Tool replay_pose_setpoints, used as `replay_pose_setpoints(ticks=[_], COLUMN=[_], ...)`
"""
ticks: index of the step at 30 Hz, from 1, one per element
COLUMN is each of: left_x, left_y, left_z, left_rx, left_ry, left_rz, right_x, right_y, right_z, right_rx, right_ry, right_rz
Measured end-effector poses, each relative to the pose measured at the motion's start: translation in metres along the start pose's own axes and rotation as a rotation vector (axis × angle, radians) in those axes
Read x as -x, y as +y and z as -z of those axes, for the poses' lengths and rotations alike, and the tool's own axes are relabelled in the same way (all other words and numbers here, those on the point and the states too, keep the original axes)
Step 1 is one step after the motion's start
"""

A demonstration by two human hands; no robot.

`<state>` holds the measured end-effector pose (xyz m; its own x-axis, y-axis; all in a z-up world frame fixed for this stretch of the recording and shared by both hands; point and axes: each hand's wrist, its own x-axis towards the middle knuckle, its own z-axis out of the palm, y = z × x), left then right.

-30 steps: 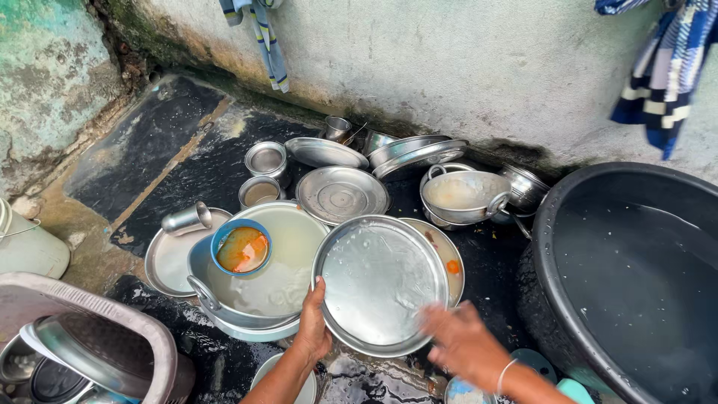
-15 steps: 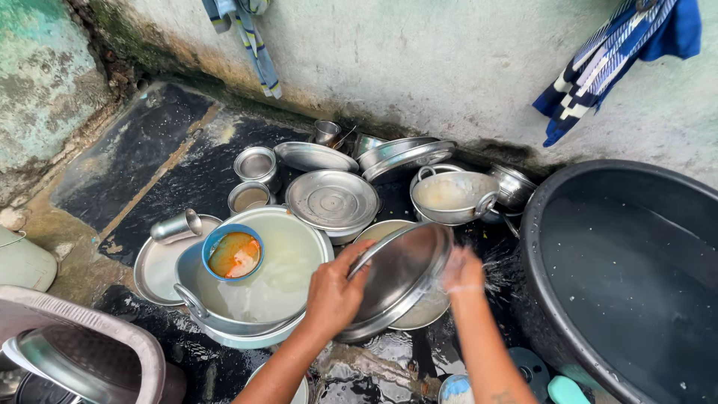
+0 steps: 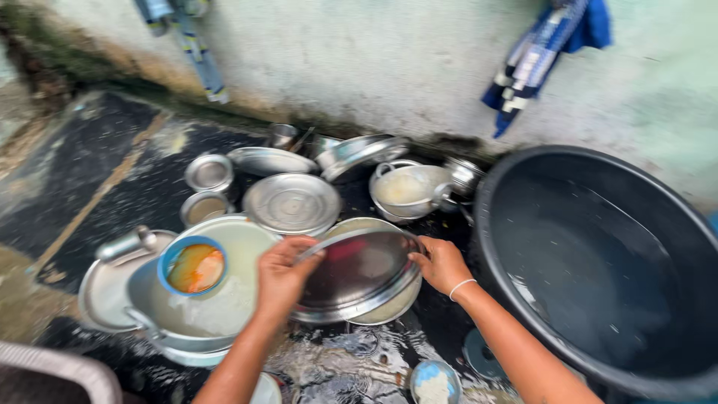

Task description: The person soaps and scrubs several metal plates and a pot by hand, rinses them in a tub of water, and places them into a plastic basket.

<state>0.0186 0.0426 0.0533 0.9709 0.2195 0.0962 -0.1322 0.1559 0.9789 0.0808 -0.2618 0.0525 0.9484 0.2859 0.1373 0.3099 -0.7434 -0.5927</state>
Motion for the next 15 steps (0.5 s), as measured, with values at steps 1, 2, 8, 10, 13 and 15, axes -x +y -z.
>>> replay_pose_setpoints(ticks=[1, 2, 8, 10, 13, 15], left_x=[-0.001, -0.003, -0.005, 0.008, 0.067, 0.123], left_y=[0.009, 0.018, 0.058, 0.042, -0.023, -0.066], left_z=[0.002, 0.0, -0.053, -0.074, -0.116, -0.135], left_rx=[0.05, 0.103, -0.091, -0.329, -0.622, -0.731], left_ry=[0.013, 0.029, -0.02, -0.072, -0.433, -0.77], left_rz=[-0.047, -0.097, -0.184, -0.214, 0.409, 0.589], right_x=[0.004, 0.01, -0.003, 0.002, 0.028, 0.058], right_y=[0.01, 0.018, -0.005, -0.009, 0.011, 0.043], right_z=[-0.003, 0.001, 0.159, 0.233, 0.313, 0.338], right_rx=[-0.199, -0.398, -0.196, 0.159, 0.541, 0.673], right_ry=[-0.026, -0.048, 0.398, 0.487, 0.598, 0.689], right_rz=[-0.089, -0.172, 0.32, 0.322, 0.341, 0.277])
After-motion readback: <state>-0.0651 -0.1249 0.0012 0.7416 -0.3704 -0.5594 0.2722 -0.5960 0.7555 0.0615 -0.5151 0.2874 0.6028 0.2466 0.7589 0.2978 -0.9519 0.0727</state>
